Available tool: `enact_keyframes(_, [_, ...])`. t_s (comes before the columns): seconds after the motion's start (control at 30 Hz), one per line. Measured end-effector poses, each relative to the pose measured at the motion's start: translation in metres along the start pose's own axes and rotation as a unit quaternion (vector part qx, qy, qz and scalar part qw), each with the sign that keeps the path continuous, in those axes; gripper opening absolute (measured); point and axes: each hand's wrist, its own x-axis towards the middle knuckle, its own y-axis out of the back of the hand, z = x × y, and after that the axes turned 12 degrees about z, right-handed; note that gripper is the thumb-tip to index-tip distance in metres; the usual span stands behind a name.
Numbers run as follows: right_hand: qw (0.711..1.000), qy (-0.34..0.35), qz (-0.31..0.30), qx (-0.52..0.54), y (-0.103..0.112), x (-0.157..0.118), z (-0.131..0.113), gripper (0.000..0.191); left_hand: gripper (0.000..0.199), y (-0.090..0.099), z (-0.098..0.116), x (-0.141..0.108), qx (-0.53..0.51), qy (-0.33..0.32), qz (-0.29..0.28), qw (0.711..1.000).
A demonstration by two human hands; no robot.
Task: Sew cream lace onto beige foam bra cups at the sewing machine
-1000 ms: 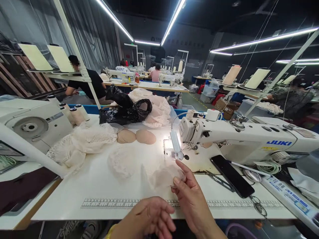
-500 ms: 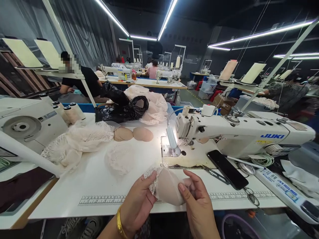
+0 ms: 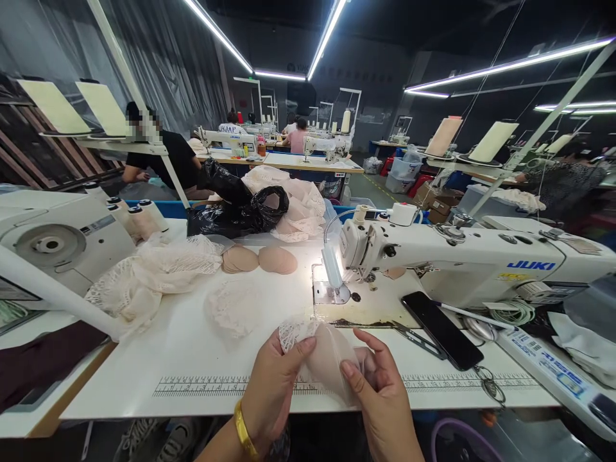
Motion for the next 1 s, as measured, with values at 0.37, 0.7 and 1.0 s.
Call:
enact_keyframes(0.37, [0.998, -0.049, -0.012, 0.038, -0.003, -0.001, -0.005, 0.066, 0.031, 0.002, 0.004, 0.0, -0.017, 0.022, -0.002, 1.0])
enact_keyframes(0.7, [1.0, 0.002, -0.014, -0.006, -0.001, -0.005, 0.0, 0.068, 0.026, -0.002, 0.002, 0.006, -0.044, 0.151, -0.022, 0.987])
enact_keyframes(1.0, [1.0, -0.008, -0.013, -0.016, 0.001, -0.003, -0.001, 0.07, 0.022, -0.012, 0.0, 0.006, -0.041, 0.143, 0.025, 0.989])
